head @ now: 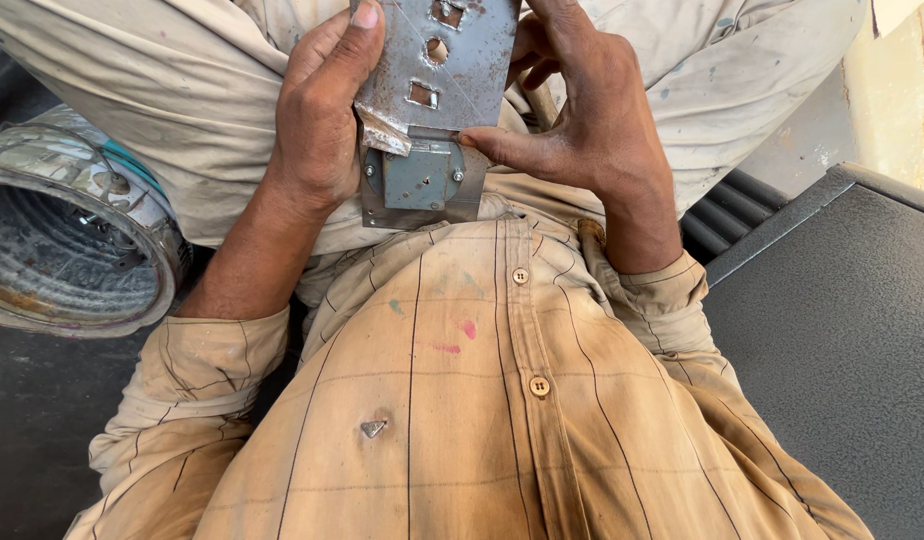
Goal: The person sits on the floor assembling a metal lock mechanism. They use a hammer to tap small metal components into place on a rectangular metal plate, repeatedly checking the fit and alignment of the parts.
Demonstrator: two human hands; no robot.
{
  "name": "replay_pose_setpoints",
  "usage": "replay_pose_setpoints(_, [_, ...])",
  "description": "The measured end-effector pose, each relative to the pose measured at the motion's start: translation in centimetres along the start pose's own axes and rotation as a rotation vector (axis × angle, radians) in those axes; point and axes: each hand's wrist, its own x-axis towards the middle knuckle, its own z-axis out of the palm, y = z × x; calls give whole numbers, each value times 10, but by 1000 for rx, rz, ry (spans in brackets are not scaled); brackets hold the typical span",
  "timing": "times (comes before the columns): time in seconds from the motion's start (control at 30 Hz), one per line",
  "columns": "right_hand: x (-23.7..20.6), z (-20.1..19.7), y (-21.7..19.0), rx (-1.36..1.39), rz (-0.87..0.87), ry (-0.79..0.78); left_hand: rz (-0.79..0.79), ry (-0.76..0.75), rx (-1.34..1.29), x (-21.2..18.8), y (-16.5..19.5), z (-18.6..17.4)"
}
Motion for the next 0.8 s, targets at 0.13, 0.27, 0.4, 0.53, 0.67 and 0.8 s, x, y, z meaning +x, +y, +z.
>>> replay_pose_setpoints(0.13, [-1, 2, 6, 38, 19, 5, -12, 10, -9, 0, -1, -1])
replay_pose_setpoints(0.27, [-2, 2, 11, 59, 8, 22, 11, -18, 5, 1, -2, -2])
replay_pose_setpoints(0.4, [-6, 7, 13, 14, -44, 52, -7, -2, -10, 1, -2, -1])
replay_pose_setpoints(0.53, [-8, 9, 18, 53, 0, 50, 17, -32, 55, 1, -1, -2])
replay_pose_setpoints(0.67, [-6, 9, 23, 83, -15, 52, 19, -32, 67, 1, -4, -4])
replay_pose_setpoints(0.8, [-6, 11, 24, 92, -45, 70, 34, -18, 36, 1, -5, -3])
